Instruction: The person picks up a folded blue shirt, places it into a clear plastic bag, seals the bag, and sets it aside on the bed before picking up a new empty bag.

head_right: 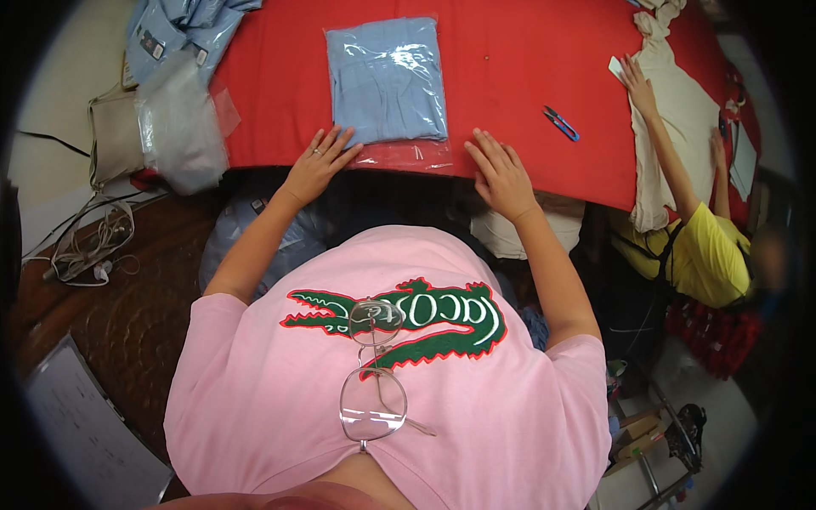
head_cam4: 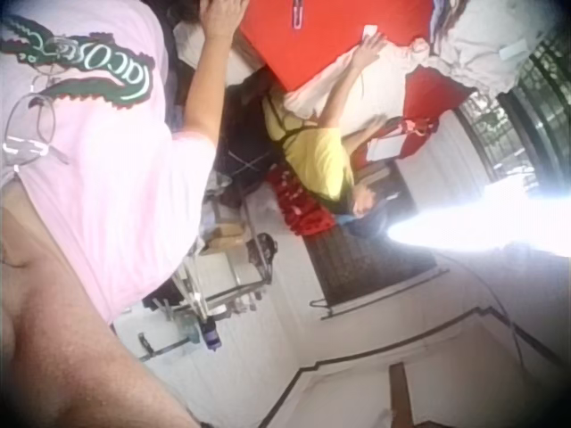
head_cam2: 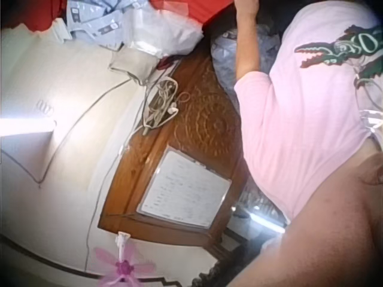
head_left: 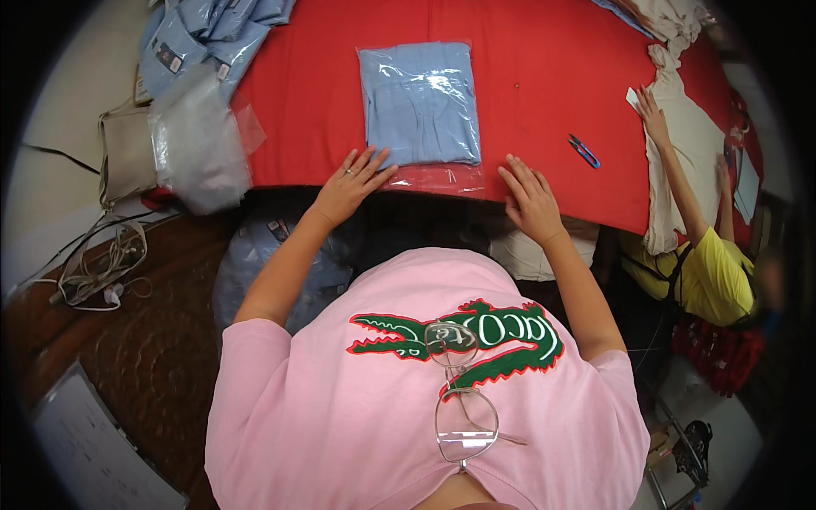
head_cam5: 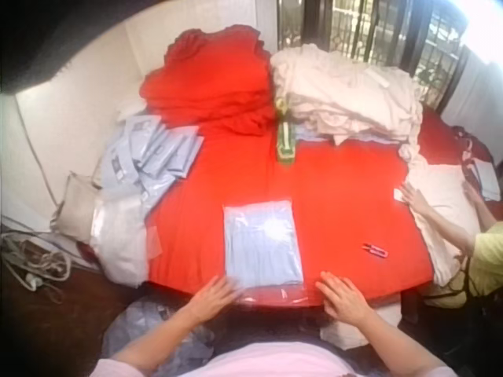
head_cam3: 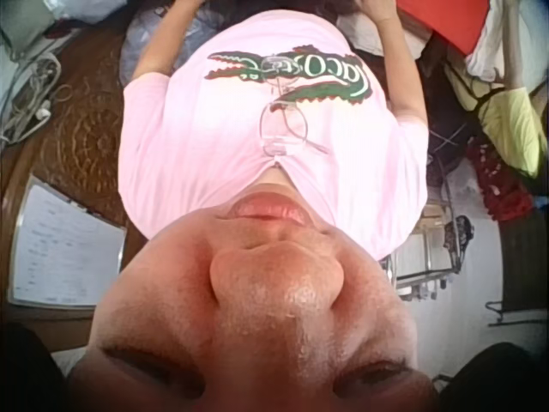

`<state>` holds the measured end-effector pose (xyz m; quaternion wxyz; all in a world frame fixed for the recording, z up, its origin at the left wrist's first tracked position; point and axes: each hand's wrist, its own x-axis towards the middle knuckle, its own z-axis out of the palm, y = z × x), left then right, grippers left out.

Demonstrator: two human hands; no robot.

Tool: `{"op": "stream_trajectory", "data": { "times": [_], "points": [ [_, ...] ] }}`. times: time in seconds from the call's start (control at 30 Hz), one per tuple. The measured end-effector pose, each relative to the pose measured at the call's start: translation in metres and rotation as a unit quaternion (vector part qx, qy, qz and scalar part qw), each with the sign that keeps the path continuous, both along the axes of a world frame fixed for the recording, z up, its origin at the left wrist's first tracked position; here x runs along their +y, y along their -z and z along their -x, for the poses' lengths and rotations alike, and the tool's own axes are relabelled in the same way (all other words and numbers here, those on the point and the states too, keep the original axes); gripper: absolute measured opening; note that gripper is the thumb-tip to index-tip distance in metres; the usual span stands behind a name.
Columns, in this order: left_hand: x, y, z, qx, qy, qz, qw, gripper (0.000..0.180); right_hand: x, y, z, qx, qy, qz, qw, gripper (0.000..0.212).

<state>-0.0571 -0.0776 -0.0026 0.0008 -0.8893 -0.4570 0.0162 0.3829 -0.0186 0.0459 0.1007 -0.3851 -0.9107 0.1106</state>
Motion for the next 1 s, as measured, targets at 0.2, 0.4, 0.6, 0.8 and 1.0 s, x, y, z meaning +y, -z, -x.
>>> {"op": "stream_trajectory", "data": {
  "times": [0.2,0.4,0.6,0.8,1.0],
  "points": [
    [0.006,-0.003,-0.035,-0.141,0.002,-0.043,0.989,0.061,0.036,0.005,0.027,-0.032,-0.084,0.032,0.995,0.087],
    [-0.006,-0.024,-0.021,-0.243,-0.025,0.056,0.968,0.066,0.038,-0.003,0.026,-0.044,-0.126,0.072,0.989,0.095],
    [-0.016,-0.030,-0.015,-0.203,-0.055,0.088,0.974,0.073,0.028,0.014,0.042,-0.085,-0.168,0.049,0.981,0.100],
    [-0.018,-0.012,-0.005,0.002,-0.013,-0.004,1.000,0.085,0.027,0.014,0.043,-0.153,-0.193,-0.008,0.969,0.096],
    [-0.012,-0.008,-0.026,-0.109,-0.048,-0.051,0.992,0.077,0.021,0.022,0.043,-0.080,-0.164,-0.005,0.983,0.084]
  ]
}}
